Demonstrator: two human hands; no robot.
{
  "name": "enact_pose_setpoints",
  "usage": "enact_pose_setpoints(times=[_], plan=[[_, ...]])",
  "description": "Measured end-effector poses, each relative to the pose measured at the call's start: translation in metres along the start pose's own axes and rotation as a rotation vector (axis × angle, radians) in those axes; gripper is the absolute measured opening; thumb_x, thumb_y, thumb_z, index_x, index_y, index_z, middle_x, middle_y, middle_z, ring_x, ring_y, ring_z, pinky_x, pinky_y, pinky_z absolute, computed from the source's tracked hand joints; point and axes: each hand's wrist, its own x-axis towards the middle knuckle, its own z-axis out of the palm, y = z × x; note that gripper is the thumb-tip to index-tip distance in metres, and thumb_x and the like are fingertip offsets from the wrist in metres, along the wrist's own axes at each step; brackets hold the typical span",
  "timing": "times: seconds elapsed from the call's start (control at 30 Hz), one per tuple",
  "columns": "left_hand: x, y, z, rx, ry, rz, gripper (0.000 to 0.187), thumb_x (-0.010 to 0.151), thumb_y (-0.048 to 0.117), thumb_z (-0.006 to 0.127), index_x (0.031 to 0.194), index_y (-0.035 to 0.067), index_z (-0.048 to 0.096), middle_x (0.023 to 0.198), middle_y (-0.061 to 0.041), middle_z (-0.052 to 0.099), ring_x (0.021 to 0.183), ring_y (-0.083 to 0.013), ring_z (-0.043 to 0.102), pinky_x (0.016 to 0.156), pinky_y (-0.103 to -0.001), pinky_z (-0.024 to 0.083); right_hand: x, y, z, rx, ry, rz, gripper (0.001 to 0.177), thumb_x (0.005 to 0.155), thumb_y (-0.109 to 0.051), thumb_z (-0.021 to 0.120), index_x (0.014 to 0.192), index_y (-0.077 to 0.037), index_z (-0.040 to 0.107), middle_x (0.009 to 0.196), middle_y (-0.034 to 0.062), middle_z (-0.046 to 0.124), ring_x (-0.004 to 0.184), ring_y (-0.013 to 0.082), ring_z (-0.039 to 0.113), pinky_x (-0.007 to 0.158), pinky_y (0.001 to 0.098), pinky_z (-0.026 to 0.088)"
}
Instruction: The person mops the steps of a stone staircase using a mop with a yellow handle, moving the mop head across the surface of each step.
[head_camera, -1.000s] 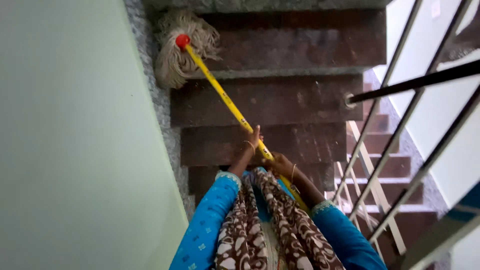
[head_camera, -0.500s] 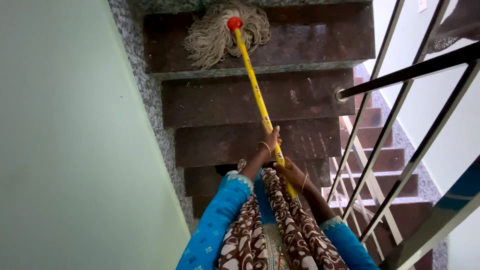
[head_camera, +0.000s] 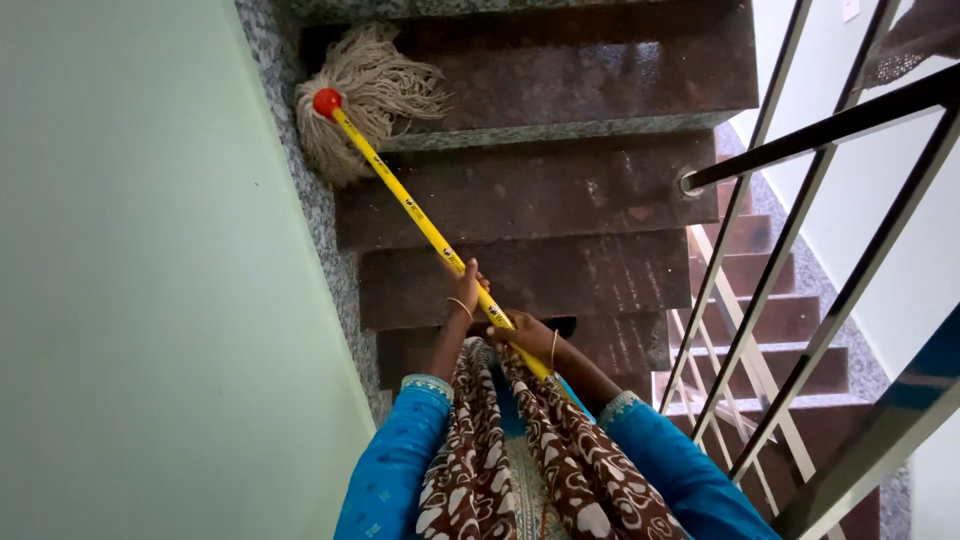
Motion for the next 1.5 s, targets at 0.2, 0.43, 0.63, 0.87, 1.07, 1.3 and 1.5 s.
enact_pose_setpoints(times=[0.2, 0.43, 0.63, 0.87, 1.07, 1.3, 1.5], plan=[[-0.006, -0.056, 0.026, -0.027, -0.032, -0.126, 0.057, 0.096, 0.037, 0.067, 0.122, 0.018, 0.020, 0.066, -0.005, 0.055, 0.051, -0.0174, 0.057, 0.049, -0.035, 0.054, -0.029, 0.035, -0.020, 0.172, 0.050, -0.007, 0.051, 0.095, -0.035, 0.073, 0.129, -0.001, 0.058, 0.079, 0.0011, 0.067, 0.058, 0.0087, 0.058, 0.049, 0.0244, 0.047], [-0.074, -0.131, 0.120, 0.053, -0.123, -0.249, 0.028, 0.090, 0.031, 0.068, 0.100, 0.013, 0.050, 0.063, -0.006, 0.054, 0.050, -0.0238, 0.061, 0.046, -0.040, 0.053, -0.134, 0.078, -0.060, 0.319, 0.170, 0.141, 0.051, 0.093, -0.032, 0.066, 0.137, -0.010, 0.051, 0.067, -0.0025, 0.053, 0.050, 0.0103, 0.046, 0.045, 0.0260, 0.044], [-0.102, -0.115, 0.136, 0.286, -0.267, -0.210, 0.044, 0.104, 0.038, 0.065, 0.109, -0.006, 0.059, 0.077, -0.009, 0.064, 0.059, -0.0180, 0.068, 0.053, -0.032, 0.058, -0.143, 0.086, -0.062, 0.228, 0.162, 0.022, 0.048, 0.099, -0.036, 0.063, 0.133, -0.004, 0.051, 0.067, -0.0030, 0.049, 0.051, 0.0083, 0.044, 0.043, 0.0243, 0.039], [-0.068, -0.080, 0.085, -0.055, -0.170, -0.129, 0.078, 0.098, 0.031, 0.072, 0.149, 0.011, 0.016, 0.081, -0.007, 0.060, 0.058, -0.0184, 0.063, 0.052, -0.035, 0.057, -0.082, 0.060, -0.036, -0.003, 0.088, -0.025, 0.047, 0.094, -0.029, 0.069, 0.130, -0.004, 0.050, 0.078, 0.0010, 0.064, 0.057, 0.0092, 0.057, 0.048, 0.0271, 0.050], [-0.020, -0.027, 0.016, -0.074, -0.001, 0.015, 0.068, 0.092, 0.037, 0.070, 0.144, 0.019, 0.030, 0.077, -0.005, 0.061, 0.053, -0.0160, 0.059, 0.049, -0.034, 0.054, -0.018, 0.012, -0.004, -0.048, 0.014, -0.023, 0.045, 0.095, -0.034, 0.067, 0.128, -0.007, 0.054, 0.078, 0.0015, 0.065, 0.056, 0.0085, 0.058, 0.048, 0.0266, 0.050], [0.010, -0.002, 0.008, 0.073, 0.056, -0.049, 0.042, 0.095, 0.056, 0.059, 0.123, 0.026, 0.052, 0.085, 0.002, 0.069, 0.055, -0.0119, 0.058, 0.051, -0.030, 0.052, 0.009, 0.010, 0.001, -0.015, 0.064, -0.095, 0.039, 0.102, -0.035, 0.065, 0.122, -0.001, 0.063, 0.075, 0.0009, 0.065, 0.054, 0.0068, 0.057, 0.047, 0.0246, 0.047], [-0.031, -0.085, 0.061, 0.048, -0.039, -0.132, 0.063, 0.110, 0.055, 0.057, 0.132, -0.005, 0.055, 0.092, -0.007, 0.065, 0.061, -0.0166, 0.058, 0.057, -0.036, 0.051, -0.063, 0.047, -0.035, 0.013, 0.123, -0.033, 0.042, 0.099, -0.036, 0.061, 0.127, -0.005, 0.059, 0.071, 0.0017, 0.062, 0.051, 0.0097, 0.057, 0.044, 0.0262, 0.048]])
